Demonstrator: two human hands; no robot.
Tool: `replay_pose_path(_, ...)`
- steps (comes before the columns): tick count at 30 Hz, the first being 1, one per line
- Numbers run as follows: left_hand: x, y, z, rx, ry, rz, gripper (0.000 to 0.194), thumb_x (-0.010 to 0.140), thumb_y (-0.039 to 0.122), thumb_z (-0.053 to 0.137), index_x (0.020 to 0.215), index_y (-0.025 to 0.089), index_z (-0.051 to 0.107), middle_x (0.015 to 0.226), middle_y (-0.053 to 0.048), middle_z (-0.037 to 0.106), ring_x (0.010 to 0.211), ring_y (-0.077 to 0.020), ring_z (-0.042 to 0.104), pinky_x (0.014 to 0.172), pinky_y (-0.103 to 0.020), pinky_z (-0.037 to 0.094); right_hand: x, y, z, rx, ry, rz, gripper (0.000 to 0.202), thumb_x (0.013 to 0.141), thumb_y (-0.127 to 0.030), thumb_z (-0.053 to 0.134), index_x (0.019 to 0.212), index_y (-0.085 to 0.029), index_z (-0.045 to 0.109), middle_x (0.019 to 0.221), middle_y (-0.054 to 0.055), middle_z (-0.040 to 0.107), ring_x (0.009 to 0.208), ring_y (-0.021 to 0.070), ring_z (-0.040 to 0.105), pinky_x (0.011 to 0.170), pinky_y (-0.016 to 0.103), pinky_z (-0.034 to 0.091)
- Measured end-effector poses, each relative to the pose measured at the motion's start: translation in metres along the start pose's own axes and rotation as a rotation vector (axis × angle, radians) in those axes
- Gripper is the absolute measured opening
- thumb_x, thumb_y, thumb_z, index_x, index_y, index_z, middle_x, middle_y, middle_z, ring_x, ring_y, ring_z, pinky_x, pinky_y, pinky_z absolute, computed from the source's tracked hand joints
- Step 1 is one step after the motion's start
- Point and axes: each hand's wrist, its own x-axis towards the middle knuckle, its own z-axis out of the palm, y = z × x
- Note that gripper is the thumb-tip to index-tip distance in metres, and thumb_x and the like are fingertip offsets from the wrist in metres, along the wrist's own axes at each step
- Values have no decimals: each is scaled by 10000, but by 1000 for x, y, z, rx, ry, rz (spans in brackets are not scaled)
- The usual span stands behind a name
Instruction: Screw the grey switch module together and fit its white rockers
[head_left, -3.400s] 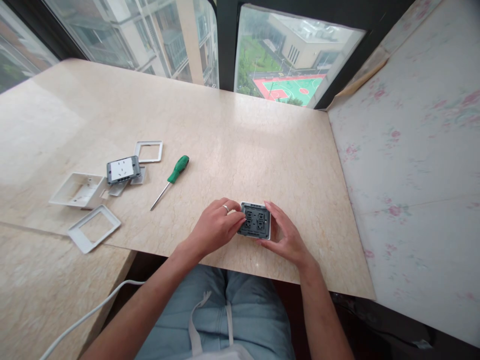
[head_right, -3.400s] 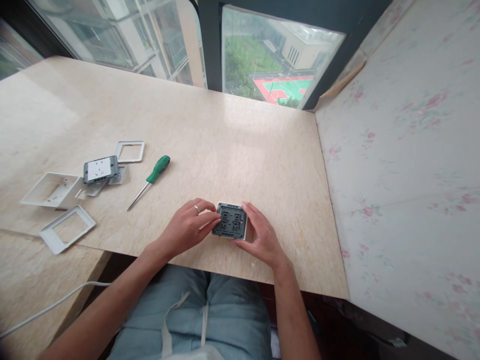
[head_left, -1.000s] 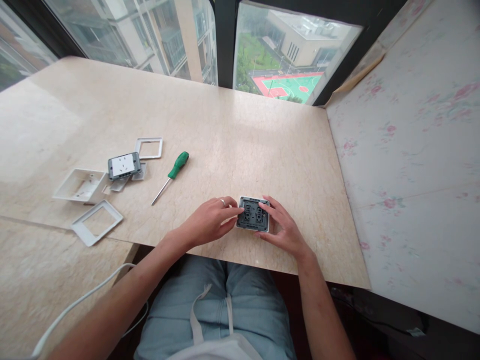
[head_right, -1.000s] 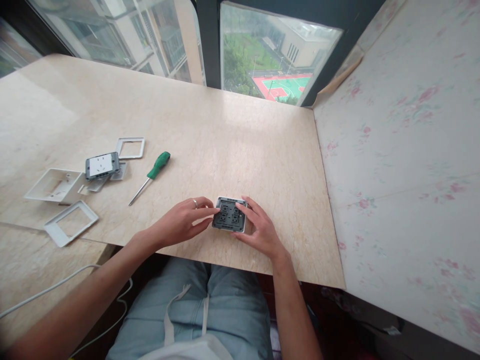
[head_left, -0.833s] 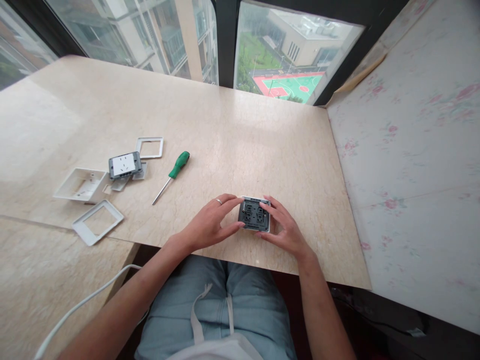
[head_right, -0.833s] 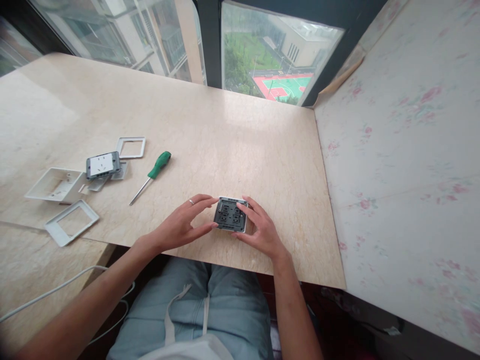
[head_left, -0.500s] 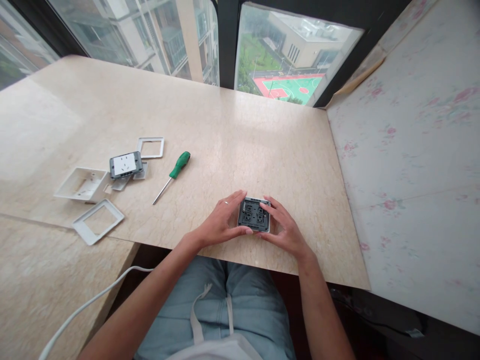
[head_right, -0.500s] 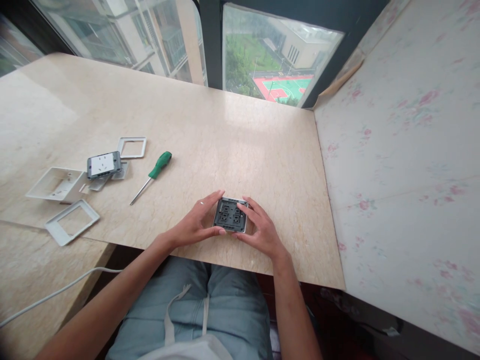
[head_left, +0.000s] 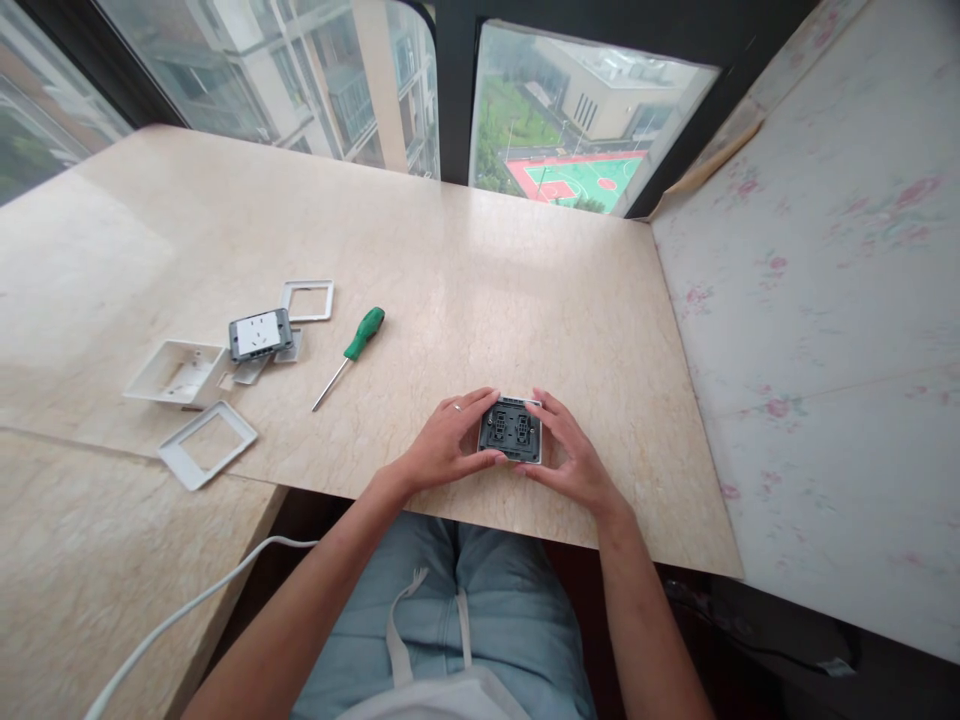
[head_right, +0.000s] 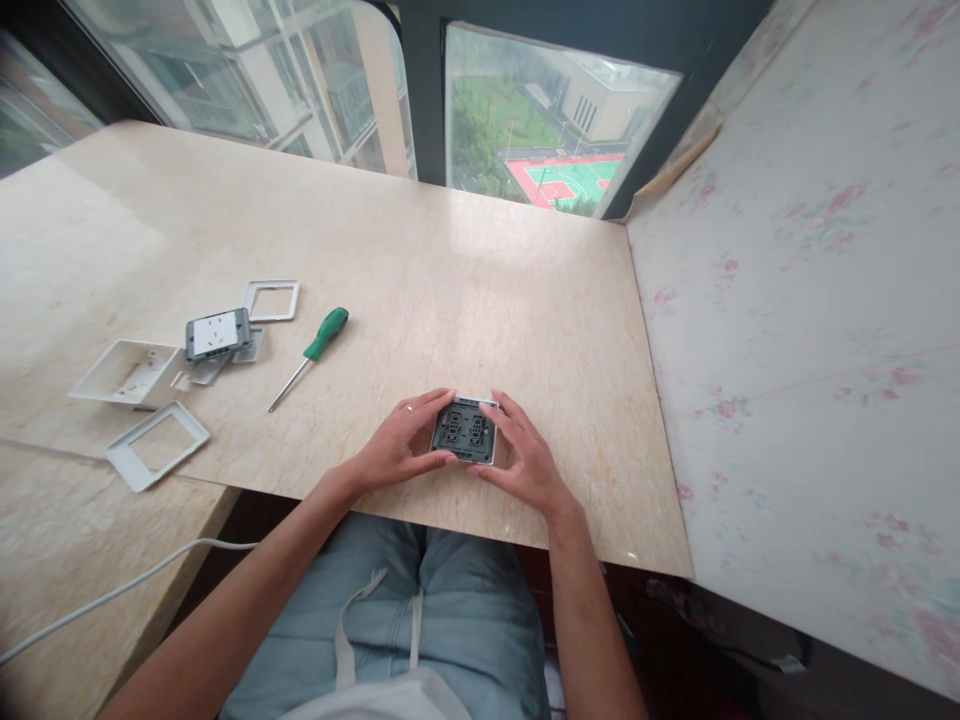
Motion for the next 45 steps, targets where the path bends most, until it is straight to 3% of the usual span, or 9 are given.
replay_pose_path(4,0,0,0,17,-8,3,762,920,559,626,1542,198,375,1563,-173,420,1470,-266,385,1178,-458,325,1,-1,-1,13,60,-70,691,817,-370,807,1440,-309,515,1622,114,324,1508,302,318,1181,558,380)
replay_pose_path(8,1,1,-1,3,-6,-11,759,911,537,645,1541,207,380,1559,-175,425,1469,-272,388,1171,-463,331,0,-4,-1,74,119,-85,433,836,-323,791,1247,-262,668,1570,114,418,1464,304,400,1112,526,483)
replay_pose_path(16,2,-1,1,-15,4,3,760,910,544,647,1533,191,394,1570,-173,412,1474,-259,382,1182,-450,309,-2,-6,3,61,239,-86,285,881,-216,733,1164,-257,737,1466,106,546,1326,287,567,1019,490,573)
replay_pose_path(23,1,-1,2,-11,29,28,758,914,559,636,1517,162,407,1559,-170,429,1468,-241,394,1181,-416,309,-3,-8,8,-120,305,-139,270,921,-191,664,1175,-235,743,1344,130,641,1181,265,663,922,468,618)
replay_pose_path(40,3,-4,6,-24,45,23,782,893,598,639,1518,186,414,1562,-135,437,1459,-250,409,1179,-409,315,-3,-2,8,-74,322,-171,328,899,-114,679,1197,-236,742,1321,127,652,1142,234,676,948,438,602)
replay_pose_path(45,4,-3,5,-25,39,7,791,884,601,645,1521,192,415,1567,-131,430,1462,-255,404,1182,-421,309,-3,-4,4,-92,416,-138,322,913,-115,662,1210,-220,732,1239,116,694,1153,215,666,989,420,564)
